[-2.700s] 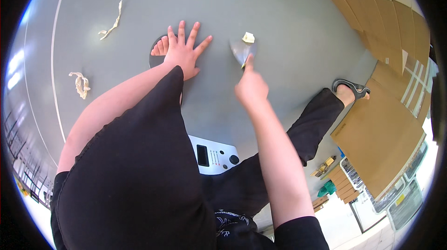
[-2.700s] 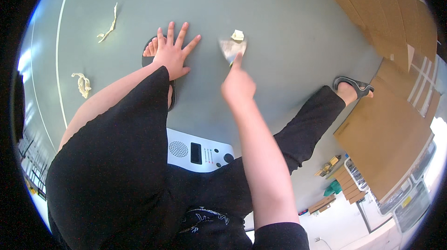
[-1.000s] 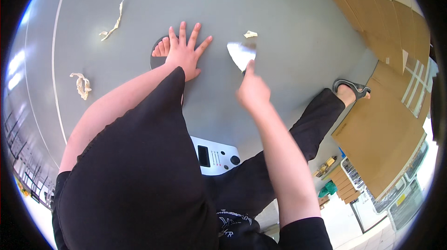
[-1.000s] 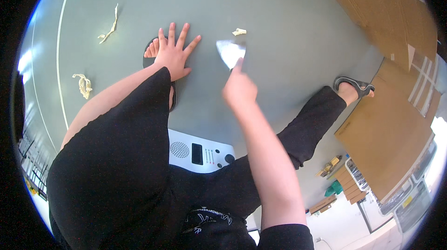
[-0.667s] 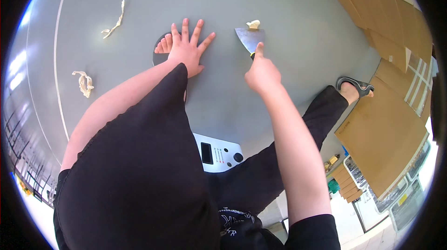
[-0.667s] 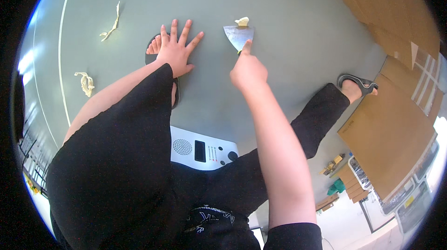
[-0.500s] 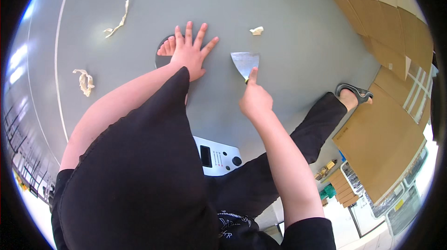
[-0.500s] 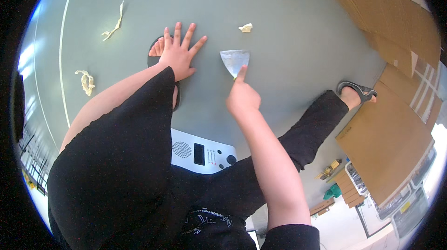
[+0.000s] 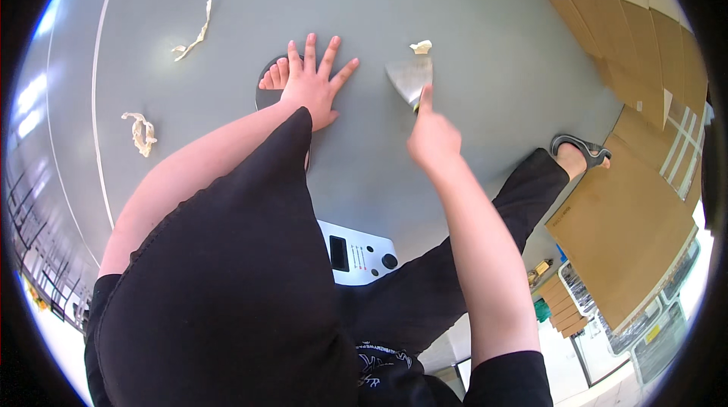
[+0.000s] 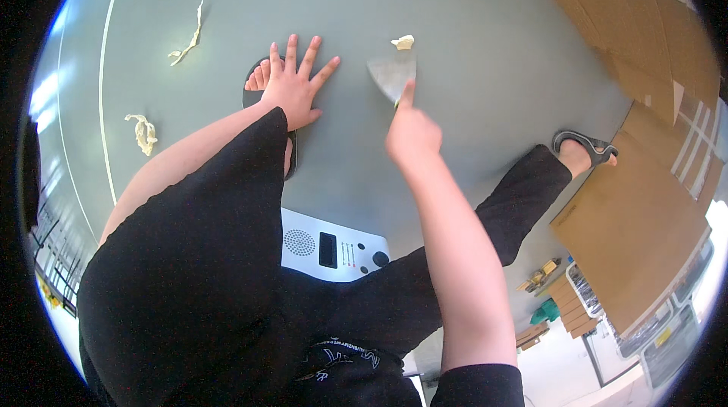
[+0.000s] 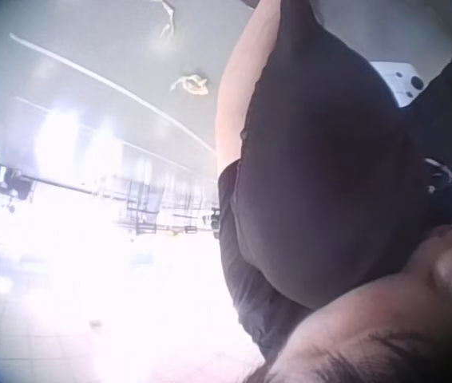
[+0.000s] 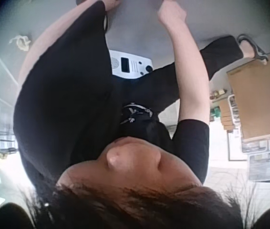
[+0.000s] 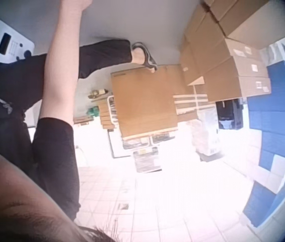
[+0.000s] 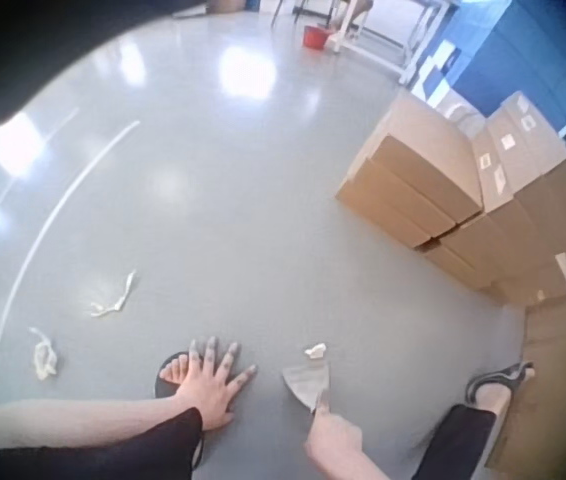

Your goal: Scrape debris or tape from the floor using a putty knife scraper.

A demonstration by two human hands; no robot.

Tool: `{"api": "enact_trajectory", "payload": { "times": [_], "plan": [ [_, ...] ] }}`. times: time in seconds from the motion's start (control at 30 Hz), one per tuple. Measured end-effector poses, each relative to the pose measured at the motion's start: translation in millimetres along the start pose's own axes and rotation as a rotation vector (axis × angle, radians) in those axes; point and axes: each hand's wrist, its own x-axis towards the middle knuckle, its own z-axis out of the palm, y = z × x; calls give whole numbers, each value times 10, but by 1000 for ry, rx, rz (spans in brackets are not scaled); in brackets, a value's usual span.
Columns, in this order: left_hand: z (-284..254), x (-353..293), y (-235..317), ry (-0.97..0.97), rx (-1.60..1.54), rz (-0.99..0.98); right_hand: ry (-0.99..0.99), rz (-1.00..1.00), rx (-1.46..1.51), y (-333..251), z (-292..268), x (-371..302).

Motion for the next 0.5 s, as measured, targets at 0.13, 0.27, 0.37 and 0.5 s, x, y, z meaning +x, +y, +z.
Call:
{"api": "enact_trajectory", "payload": {
  "times": [0.13,0.27,0.37,0.5],
  "plan": [
    [-2,-48,-36,-19,9,-14,17,-61,-23,-58,-202,49],
    [3,-21,-41,-38,34,-36,-87,-22,-99,-161,234,-187],
    [17,12,-16,-14,13,-6,-159,6,-76,-43,89,-213],
    [41,-24,-50,22,-3,-32,-133,-32,-172,-84,60,-213]
  ]
}}
